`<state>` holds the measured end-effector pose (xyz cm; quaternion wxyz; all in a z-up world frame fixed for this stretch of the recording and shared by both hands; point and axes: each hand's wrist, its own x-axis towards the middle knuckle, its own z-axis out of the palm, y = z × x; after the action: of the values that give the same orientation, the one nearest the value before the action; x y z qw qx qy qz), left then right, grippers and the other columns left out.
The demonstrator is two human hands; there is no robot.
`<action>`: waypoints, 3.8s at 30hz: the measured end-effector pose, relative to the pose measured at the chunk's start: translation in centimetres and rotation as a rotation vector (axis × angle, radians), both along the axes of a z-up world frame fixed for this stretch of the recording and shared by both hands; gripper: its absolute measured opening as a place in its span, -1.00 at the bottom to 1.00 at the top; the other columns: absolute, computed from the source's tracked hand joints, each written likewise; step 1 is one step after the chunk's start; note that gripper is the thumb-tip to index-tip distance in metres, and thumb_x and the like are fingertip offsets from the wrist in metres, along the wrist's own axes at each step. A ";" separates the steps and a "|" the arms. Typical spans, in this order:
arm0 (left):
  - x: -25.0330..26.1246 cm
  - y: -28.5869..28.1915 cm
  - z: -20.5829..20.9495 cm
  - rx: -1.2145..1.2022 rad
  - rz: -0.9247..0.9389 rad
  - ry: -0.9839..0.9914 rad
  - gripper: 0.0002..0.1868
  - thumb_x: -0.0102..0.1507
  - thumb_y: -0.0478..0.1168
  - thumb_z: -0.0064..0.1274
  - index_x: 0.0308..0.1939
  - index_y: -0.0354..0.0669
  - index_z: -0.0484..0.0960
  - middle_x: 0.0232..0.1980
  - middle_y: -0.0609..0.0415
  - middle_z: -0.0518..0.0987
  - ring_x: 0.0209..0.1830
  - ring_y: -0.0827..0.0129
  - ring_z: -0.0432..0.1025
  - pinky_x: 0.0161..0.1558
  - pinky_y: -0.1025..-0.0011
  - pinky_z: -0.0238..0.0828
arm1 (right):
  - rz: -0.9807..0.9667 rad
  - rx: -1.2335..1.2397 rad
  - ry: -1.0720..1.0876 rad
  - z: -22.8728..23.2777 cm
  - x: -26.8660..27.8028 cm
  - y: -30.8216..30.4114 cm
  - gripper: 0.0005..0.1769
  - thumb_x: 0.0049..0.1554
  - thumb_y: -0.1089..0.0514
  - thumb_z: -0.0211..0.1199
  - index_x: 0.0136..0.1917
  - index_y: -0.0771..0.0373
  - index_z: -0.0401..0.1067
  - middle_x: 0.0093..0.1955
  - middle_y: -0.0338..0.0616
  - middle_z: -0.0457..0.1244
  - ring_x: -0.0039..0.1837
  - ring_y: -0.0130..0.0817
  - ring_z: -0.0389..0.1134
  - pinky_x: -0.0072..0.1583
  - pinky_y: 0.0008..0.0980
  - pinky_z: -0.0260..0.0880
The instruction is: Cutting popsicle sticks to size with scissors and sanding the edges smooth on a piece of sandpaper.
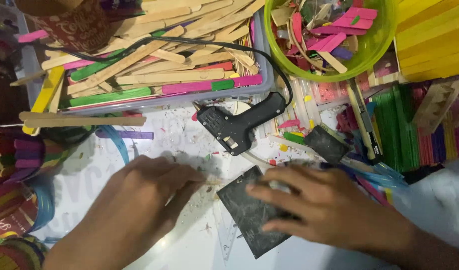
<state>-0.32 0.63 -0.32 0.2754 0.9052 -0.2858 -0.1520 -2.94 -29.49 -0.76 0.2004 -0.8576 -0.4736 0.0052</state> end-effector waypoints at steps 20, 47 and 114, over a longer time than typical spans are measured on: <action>-2.8 -4.1 -3.3 0.001 -0.186 -0.372 -0.86 0.36 -0.14 0.08 -0.10 -0.11 0.61 -0.13 0.03 0.47 -0.45 0.13 0.42 -0.45 0.18 0.38 | -0.368 0.114 0.765 2.1 1.6 -6.0 -0.70 -0.03 0.05 0.50 0.02 -0.13 0.64 -0.16 -0.49 0.58 -0.25 -0.56 0.61 -0.24 -0.43 0.64; -0.7 -3.9 2.9 -0.524 -0.109 0.301 -0.82 0.39 -0.19 -0.03 -0.06 -0.21 0.61 -0.20 0.06 0.57 -0.24 0.25 0.51 -0.14 0.38 0.44 | -0.311 0.521 0.338 2.4 -0.5 2.9 -0.85 0.14 0.26 0.33 0.01 0.30 0.53 -0.06 -0.12 0.47 -0.08 -0.35 0.55 0.03 -0.42 0.59; -3.7 -5.8 -4.1 -0.038 -0.066 -0.421 -0.49 0.41 0.20 -0.13 0.23 -0.06 0.53 0.09 0.00 0.46 -0.13 0.06 0.31 -0.10 0.09 0.19 | -0.342 0.150 0.138 -2.3 -1.6 2.4 -0.67 0.22 0.25 0.19 -0.35 0.17 0.20 -0.40 -0.20 0.06 -0.37 -0.28 0.14 -0.25 -0.25 0.22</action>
<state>-4.03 -5.16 -4.41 0.2215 0.9017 -0.3694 0.0369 -4.54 -27.13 -3.09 0.2936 -0.9058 -0.3053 -0.0052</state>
